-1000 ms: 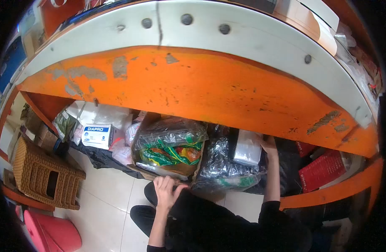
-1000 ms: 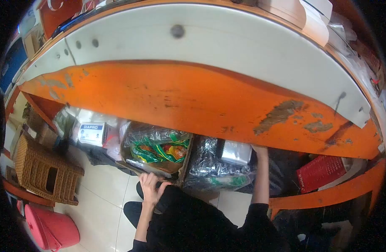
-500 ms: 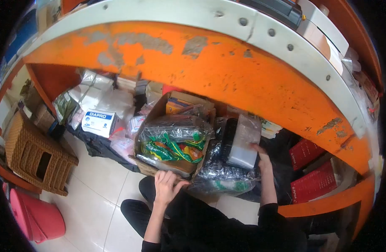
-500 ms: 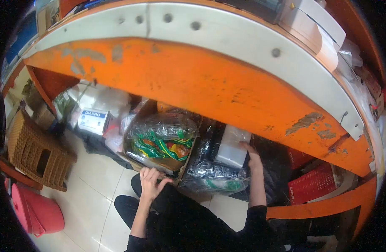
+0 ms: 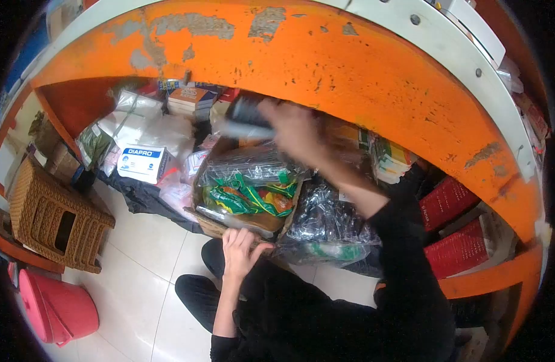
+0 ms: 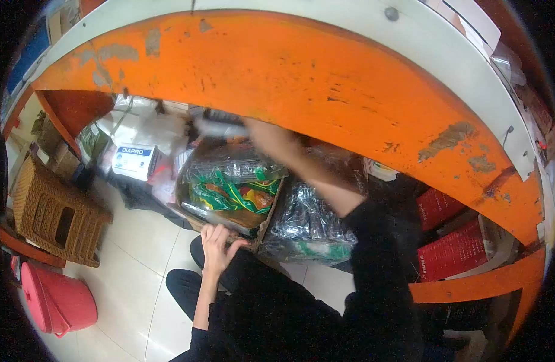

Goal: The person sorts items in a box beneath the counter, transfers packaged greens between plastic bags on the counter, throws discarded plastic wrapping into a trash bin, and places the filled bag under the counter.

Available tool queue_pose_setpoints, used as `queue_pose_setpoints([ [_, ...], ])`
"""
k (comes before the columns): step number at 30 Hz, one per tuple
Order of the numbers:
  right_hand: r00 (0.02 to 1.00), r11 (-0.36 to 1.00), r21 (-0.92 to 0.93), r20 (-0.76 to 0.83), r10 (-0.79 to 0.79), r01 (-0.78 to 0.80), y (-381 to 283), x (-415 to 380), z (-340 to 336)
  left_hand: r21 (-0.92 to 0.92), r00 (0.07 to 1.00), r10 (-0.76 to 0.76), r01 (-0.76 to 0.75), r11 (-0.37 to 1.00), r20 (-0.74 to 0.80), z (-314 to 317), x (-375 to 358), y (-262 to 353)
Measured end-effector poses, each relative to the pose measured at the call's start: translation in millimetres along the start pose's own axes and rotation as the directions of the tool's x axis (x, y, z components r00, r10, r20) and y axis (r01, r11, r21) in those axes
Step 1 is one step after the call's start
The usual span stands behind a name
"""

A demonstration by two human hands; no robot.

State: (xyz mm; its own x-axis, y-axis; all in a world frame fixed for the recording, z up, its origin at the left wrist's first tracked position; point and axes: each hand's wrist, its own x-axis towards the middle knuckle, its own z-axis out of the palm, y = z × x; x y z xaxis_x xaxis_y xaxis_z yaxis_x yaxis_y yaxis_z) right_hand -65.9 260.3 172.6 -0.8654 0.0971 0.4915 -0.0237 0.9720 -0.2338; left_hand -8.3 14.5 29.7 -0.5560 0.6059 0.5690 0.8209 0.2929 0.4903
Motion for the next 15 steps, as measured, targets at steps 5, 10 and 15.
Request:
queue_pose_setpoints([
  [5,0.961,0.908,-0.379,0.264,-0.078,0.178,-11,-36,127,-0.016,1.0,0.013,-0.014,1.0,-0.027,0,-3,4],
  [10,0.959,0.875,-0.441,0.273,-0.079,0.198,-15,-44,118,-0.023,1.0,0.008,-0.007,1.0,0.014,-8,-2,4],
  [15,0.915,0.913,-0.392,0.398,0.06,0.111,-20,-45,107,-0.033,0.999,0.044,-0.043,0.999,0.014,-16,3,9],
])
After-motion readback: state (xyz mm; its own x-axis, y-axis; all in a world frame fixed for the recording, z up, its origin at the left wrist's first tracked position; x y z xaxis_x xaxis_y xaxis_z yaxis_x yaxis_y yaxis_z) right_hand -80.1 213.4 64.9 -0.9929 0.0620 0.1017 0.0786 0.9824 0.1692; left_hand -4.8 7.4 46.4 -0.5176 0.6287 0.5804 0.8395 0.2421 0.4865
